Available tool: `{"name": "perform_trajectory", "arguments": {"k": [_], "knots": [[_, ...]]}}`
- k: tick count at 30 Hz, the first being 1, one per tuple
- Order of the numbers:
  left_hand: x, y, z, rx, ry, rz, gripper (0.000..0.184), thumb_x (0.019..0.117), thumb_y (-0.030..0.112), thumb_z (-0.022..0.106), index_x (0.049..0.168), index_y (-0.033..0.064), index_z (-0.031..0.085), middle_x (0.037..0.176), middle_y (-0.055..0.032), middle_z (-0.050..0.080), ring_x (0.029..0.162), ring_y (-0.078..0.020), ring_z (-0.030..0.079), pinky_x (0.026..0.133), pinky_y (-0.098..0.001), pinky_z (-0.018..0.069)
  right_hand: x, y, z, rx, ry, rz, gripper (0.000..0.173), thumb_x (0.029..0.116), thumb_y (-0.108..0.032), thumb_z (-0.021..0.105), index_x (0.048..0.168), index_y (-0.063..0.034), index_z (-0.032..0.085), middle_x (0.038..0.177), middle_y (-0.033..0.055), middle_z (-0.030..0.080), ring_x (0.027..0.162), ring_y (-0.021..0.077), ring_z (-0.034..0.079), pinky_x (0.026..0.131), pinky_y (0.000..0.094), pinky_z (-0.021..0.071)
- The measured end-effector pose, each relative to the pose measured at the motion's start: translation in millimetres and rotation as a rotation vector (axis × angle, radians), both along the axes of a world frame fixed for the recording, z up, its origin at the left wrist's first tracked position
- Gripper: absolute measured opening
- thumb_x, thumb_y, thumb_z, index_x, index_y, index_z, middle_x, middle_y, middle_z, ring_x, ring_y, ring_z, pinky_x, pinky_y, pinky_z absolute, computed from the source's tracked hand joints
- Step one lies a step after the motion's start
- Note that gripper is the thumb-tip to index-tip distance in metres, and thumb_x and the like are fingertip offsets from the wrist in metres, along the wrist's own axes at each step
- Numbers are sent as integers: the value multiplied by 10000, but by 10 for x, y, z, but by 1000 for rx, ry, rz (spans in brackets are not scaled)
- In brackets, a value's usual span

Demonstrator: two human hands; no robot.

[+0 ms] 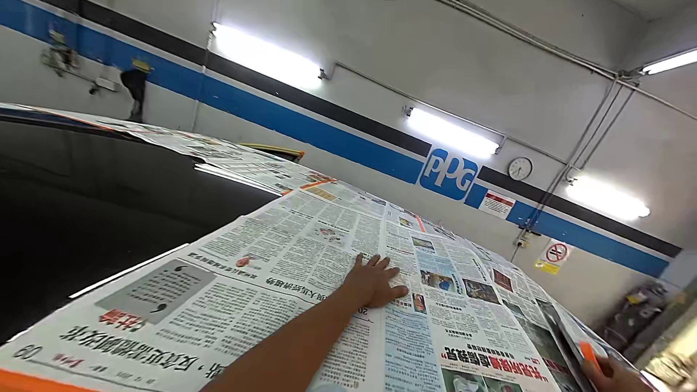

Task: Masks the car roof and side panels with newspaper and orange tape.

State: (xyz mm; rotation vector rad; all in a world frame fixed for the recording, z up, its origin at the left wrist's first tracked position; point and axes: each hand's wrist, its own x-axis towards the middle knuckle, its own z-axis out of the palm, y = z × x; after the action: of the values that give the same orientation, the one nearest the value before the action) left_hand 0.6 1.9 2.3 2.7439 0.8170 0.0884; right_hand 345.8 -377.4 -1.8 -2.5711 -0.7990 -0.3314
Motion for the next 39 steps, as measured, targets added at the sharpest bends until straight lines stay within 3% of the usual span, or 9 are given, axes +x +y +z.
{"name": "perform_trajectory", "arguments": {"k": [4, 10, 14, 19, 21, 24, 30, 34, 39], "knots": [[21, 7, -16, 2, 20, -13, 808, 976, 777, 238, 1630, 304, 274, 1730, -31, 135, 1598, -305, 52, 1210, -703, -16, -424, 551, 425, 372, -68, 93, 432, 1019, -302, 552, 1185, 80, 665, 1013, 289, 680, 944, 426, 655, 868, 650, 490], [-18, 30, -14, -17, -55, -43, 674, 1063, 622, 170, 1623, 273, 309, 1714, -39, 209, 1591, -314, 117, 1214, -701, 6, -1789, 1664, 870, 282, 27, 528, 354, 1001, -261, 562, 1215, 3, 662, 959, 139, 703, 835, 233, 684, 774, 458, 571], [-170, 315, -7, -452, -772, 12, 517, 1134, 262, 214, 1438, -19, 524, 1345, -231, 631, 1261, -344, 596, 1101, -528, 415, -2568, 2260, 682, 163, 162, 831, 357, 986, -262, 597, 1223, -1, 656, 1018, 128, 717, 902, 205, 696, 830, 401, 571], [-770, 622, 264, -1020, -1062, 250, 815, 991, 753, 242, 1315, 96, 599, 1094, -164, 702, 955, -282, 683, 802, -508, 565, -3067, 2682, 407, -187, 61, 1076, 405, 1027, -325, 541, 1292, -41, 655, 1244, 165, 672, 1205, 317, 610, 1022, 497, 490], [-939, 824, 258, -915, -875, 262, 516, 1051, 470, 484, 1418, 109, 513, 1152, -166, 682, 976, -268, 682, 819, -461, 570, -3073, 2733, 340, -303, -47, 1213, 404, 1053, -330, 523, 1319, -58, 658, 1284, 164, 662, 1263, 340, 576, 1068, 538, 436], [-983, 1073, 252, -629, -580, 379, 700, 824, -50, 746, 1459, 57, 472, 1223, -233, 650, 1011, -333, 679, 848, -487, 570, -2937, 2629, 404, -244, -18, 1285, 499, 1023, -397, 605, 1414, -88, 618, 1392, 149, 616, 1309, 329, 543, 1106, 506, 427], [-1095, 901, 441, 147, -527, 605, 610, 897, 42, 705, 1463, -35, 491, 1373, -384, 521, 1303, -606, 451, 1015, -785, 355, -2334, 2437, 554, 14, 98, 1051, 472, 1026, -391, 592, 1390, -93, 632, 1291, 111, 675, 1193, 257, 623, 1031, 438, 498], [-529, 200, 541, 414, -772, 148, 324, 1004, 138, 606, 1310, 40, 650, 1296, -213, 644, 1225, -418, 598, 1002, -615, 491, -2035, 2304, 595, 149, 275, 895, 461, 1029, -340, 602, 1387, -50, 610, 1193, 123, 711, 1082, 226, 684, 982, 421, 541], [-148, -1781, 279, -104, -559, -804, 321, 998, 308, 651, 1172, 49, 728, 1123, -140, 729, 1098, -288, 681, 975, -496, 535, -1881, 2049, 738, 423, 411, 693, 379, 1036, -294, 615, 1332, -59, 635, 1028, 105, 720, 875, 198, 669, 832, 418, 546]]}}
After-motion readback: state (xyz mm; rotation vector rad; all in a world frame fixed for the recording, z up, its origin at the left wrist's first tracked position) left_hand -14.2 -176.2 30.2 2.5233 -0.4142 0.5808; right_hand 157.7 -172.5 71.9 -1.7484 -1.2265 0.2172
